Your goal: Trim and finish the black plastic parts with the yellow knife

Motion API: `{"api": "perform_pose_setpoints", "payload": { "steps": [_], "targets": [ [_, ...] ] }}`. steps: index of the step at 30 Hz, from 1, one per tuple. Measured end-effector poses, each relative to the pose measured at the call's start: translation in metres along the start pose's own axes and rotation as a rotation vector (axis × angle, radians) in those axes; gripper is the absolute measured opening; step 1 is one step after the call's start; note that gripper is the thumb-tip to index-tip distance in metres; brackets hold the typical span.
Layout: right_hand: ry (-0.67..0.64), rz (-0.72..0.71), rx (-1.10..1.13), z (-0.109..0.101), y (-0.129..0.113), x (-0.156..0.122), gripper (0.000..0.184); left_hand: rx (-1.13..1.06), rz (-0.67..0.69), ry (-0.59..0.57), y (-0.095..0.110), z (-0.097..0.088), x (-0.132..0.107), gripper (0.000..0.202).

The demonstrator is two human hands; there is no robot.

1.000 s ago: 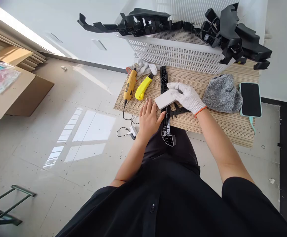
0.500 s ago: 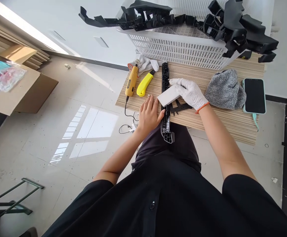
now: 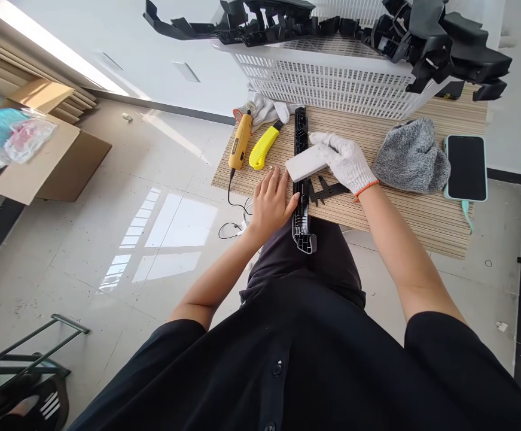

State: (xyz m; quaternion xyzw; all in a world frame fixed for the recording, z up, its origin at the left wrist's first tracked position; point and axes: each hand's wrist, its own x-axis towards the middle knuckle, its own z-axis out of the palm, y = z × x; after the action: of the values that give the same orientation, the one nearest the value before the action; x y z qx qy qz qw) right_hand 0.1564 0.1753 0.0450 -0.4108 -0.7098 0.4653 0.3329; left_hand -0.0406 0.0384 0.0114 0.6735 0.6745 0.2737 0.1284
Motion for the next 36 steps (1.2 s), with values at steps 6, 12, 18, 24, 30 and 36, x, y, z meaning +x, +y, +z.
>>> {"api": "perform_pose_setpoints", "payload": {
  "steps": [6, 12, 18, 24, 30, 36],
  "targets": [
    [-0.029, 0.009, 0.026, 0.002, -0.004, -0.002, 0.033, 0.051, 0.018, 0.000, -0.001, 0.002, -0.001, 0.071],
    [-0.112, -0.029, 0.013, 0.002, -0.006, -0.002, 0.034, 0.215, 0.072, 0.025, -0.006, -0.001, 0.002, 0.070],
    [-0.024, -0.018, 0.000, 0.001, 0.002, 0.003, 0.039, 0.318, 0.226, 0.028, -0.022, -0.012, 0.023, 0.057],
    [0.074, -0.050, -0.025, -0.001, 0.009, 0.010, 0.068, 0.462, 0.645, -0.075, -0.037, -0.022, 0.041, 0.042],
    [0.116, 0.133, 0.195, -0.001, 0.005, 0.007, 0.029, 0.477, 0.839, -0.205, -0.049, -0.036, 0.049, 0.031],
    [0.018, 0.162, 0.034, -0.004, -0.006, 0.005, 0.026, 0.438, 1.057, -0.323, -0.048, -0.044, 0.052, 0.036]
  ]
}}
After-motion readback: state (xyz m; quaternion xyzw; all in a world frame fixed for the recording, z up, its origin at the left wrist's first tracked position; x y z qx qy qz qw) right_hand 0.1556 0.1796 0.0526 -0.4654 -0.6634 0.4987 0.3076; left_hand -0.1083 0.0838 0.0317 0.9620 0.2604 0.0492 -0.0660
